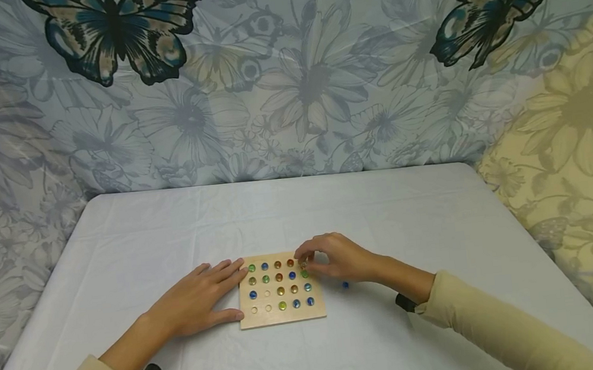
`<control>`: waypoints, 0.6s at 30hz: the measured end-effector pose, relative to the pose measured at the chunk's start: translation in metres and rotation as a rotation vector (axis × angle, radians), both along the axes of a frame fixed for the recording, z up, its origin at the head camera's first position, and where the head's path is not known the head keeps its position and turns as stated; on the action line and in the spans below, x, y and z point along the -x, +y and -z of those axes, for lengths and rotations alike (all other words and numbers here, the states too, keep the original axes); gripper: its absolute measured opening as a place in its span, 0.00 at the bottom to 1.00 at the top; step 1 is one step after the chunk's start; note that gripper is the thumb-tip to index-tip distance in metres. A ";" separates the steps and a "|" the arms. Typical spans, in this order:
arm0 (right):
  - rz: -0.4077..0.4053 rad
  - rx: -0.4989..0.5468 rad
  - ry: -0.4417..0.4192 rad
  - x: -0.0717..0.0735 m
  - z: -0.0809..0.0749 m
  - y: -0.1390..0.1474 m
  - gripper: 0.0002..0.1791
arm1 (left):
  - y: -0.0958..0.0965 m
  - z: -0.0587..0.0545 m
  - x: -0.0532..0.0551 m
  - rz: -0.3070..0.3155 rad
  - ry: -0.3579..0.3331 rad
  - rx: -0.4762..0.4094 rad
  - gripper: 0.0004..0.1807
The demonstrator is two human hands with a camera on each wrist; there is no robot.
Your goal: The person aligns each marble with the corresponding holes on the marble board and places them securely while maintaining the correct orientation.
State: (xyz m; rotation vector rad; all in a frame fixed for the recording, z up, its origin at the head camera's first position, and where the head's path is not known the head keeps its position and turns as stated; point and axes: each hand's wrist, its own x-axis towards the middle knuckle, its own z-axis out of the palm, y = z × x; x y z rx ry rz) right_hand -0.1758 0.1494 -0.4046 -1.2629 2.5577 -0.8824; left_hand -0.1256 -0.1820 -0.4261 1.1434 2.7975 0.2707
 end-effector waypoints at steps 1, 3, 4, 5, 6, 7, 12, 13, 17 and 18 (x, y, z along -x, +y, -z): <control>-0.002 -0.001 -0.005 0.000 -0.001 -0.003 0.14 | 0.000 0.000 0.000 0.000 -0.001 0.000 0.44; -0.007 -0.003 -0.020 -0.001 -0.001 -0.009 0.13 | 0.000 0.000 0.000 0.000 -0.002 -0.001 0.44; -0.008 -0.002 -0.030 -0.002 -0.002 -0.012 0.13 | 0.000 0.000 0.000 -0.002 -0.006 0.000 0.44; -0.008 -0.004 -0.036 -0.003 -0.002 -0.015 0.13 | 0.000 0.000 0.000 -0.001 -0.006 -0.001 0.44; -0.010 -0.009 -0.037 -0.004 -0.002 -0.017 0.13 | 0.000 0.000 0.000 -0.001 -0.006 -0.001 0.44; -0.012 -0.012 -0.038 -0.005 -0.002 -0.020 0.13 | 0.000 0.000 0.000 -0.001 -0.005 0.001 0.44; -0.039 -0.024 -0.044 -0.008 -0.002 -0.031 0.15 | -0.001 0.001 0.000 -0.001 0.000 0.003 0.44; -0.044 -0.025 -0.049 -0.009 -0.002 -0.033 0.15 | -0.001 0.001 0.001 -0.003 0.000 0.005 0.44; -0.059 -0.039 -0.042 -0.011 -0.001 -0.040 0.14 | -0.001 0.001 0.001 -0.008 -0.003 0.014 0.44; -0.061 -0.044 -0.034 -0.011 0.000 -0.041 0.14 | -0.001 0.001 0.001 -0.008 -0.004 0.016 0.44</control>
